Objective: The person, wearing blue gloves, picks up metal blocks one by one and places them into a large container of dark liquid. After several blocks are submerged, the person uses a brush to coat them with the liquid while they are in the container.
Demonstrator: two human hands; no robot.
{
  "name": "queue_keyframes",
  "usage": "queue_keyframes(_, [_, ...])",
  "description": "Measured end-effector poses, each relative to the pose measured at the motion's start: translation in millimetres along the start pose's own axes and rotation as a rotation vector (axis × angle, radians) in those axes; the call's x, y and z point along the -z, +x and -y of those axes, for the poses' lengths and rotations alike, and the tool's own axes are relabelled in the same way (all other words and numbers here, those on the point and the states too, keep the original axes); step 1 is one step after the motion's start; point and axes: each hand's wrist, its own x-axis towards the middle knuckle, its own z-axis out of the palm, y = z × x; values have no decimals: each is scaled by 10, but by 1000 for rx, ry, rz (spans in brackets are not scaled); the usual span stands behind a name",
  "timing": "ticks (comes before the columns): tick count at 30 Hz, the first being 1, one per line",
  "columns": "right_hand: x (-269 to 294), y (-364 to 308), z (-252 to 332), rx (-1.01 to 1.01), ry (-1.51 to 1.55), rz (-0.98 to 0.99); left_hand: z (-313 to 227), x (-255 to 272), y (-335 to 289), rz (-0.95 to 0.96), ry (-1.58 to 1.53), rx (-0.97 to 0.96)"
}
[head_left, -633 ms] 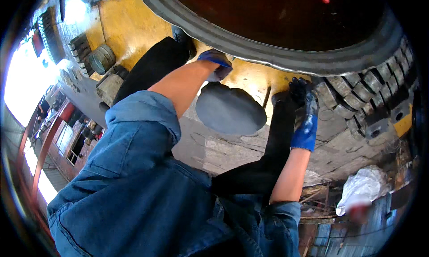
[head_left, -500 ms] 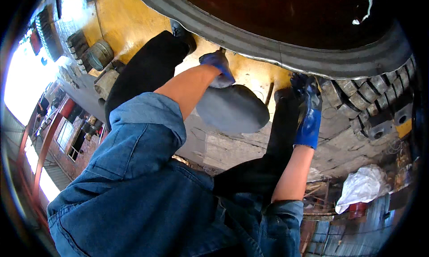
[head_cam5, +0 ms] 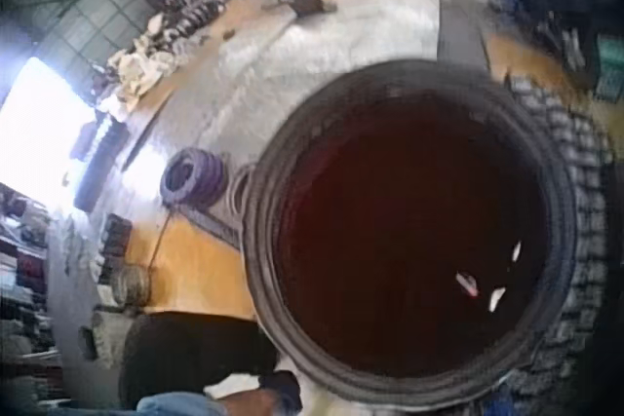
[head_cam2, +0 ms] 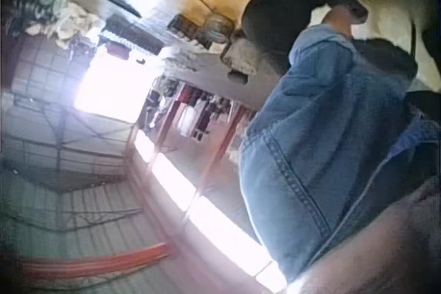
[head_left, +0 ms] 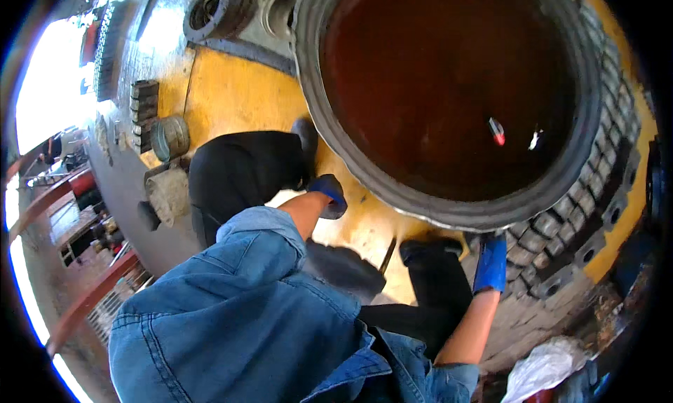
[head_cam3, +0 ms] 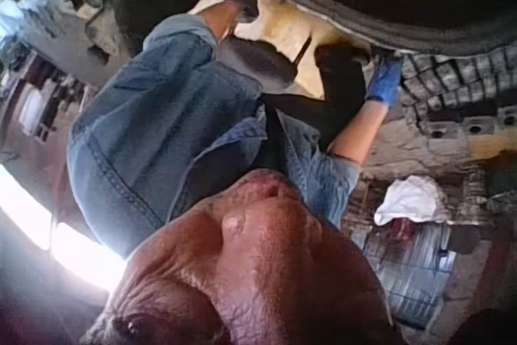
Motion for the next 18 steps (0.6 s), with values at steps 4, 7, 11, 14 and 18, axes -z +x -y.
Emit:
queue_keyframes(4, [100,170,115,226,-185,117,427,224,1277,-490,-490,-231])
queue_keyframes(7, [488,294,338,310,-387,-83,526,653,1486,-469,-1000,13])
queue_keyframes(11, [814,455,880,824,-508,17,496,1285,623,-274,-1673,111])
queue_keyframes(14, [380,460,1221,700,-141,-122,682,1769,102,-672,-2100,222])
queue_keyframes(18, [-399,-56,737,698,-199,-158,1329,2192,228,-921,-1786,300])
